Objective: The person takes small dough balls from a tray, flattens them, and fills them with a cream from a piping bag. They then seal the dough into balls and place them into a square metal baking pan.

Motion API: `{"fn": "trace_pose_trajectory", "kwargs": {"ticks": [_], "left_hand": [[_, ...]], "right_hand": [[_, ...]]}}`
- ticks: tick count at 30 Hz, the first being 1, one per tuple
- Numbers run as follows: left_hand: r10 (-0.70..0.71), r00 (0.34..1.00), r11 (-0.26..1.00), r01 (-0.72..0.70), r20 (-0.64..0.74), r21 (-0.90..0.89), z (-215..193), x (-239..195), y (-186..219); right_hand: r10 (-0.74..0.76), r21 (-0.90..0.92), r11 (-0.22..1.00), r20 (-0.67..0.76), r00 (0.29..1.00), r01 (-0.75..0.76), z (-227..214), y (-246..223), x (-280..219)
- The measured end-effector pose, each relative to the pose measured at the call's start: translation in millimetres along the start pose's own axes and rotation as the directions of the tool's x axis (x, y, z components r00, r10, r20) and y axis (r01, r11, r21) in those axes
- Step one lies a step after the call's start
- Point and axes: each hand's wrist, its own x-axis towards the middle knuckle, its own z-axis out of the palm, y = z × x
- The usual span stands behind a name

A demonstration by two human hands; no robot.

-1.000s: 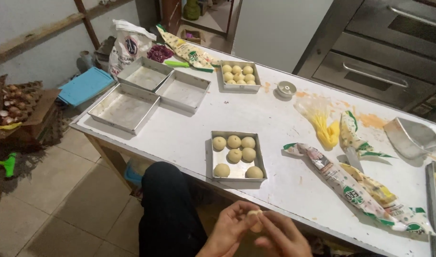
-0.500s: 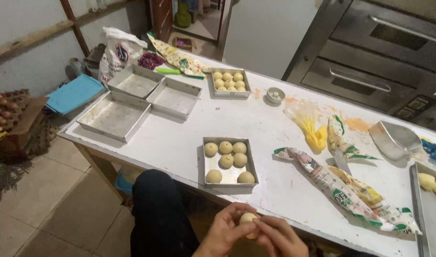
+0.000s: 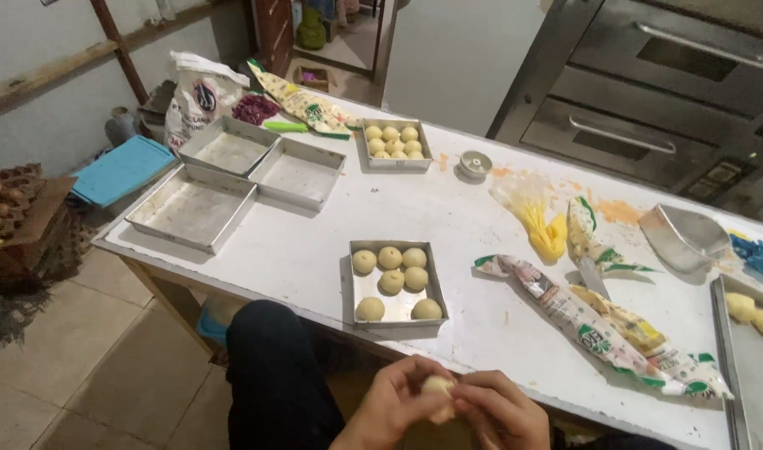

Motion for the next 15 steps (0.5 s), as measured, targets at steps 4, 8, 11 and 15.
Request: {"fn": "trace_pose_trajectory", "kwargs": {"ticks": [4, 8, 11, 15], "left_hand": [[0.025, 0.997, 0.989, -0.036, -0.077, -0.142, 10.0, -8.4, 5.1], [0.034, 0.999, 0.994, -0.031, -0.028, 0.109, 19.8, -9.9, 14.4], [-0.04, 0.987, 0.998, 0.047, -0.156, 0.045, 16.3, -11.4, 22.5], [-0.058, 0.986, 0.998, 0.058, -0.157, -0.004, 12.2, -11.5, 10.2]], "right_hand": [[-0.077, -0.197, 0.979, -0.072, 0.994, 0.062, 7.4, -5.0, -11.0], [0.178, 0.073, 0.983, -0.215, 0.96, -0.166, 4.5, -23.4, -0.8], [0.297, 0.162, 0.942, 0.004, 0.955, -0.294, -2.5, -20.7, -2.9], [0.004, -0.165, 0.986, -0.06, 0.998, -0.014, -16.9, -19.9, -4.2]]}}
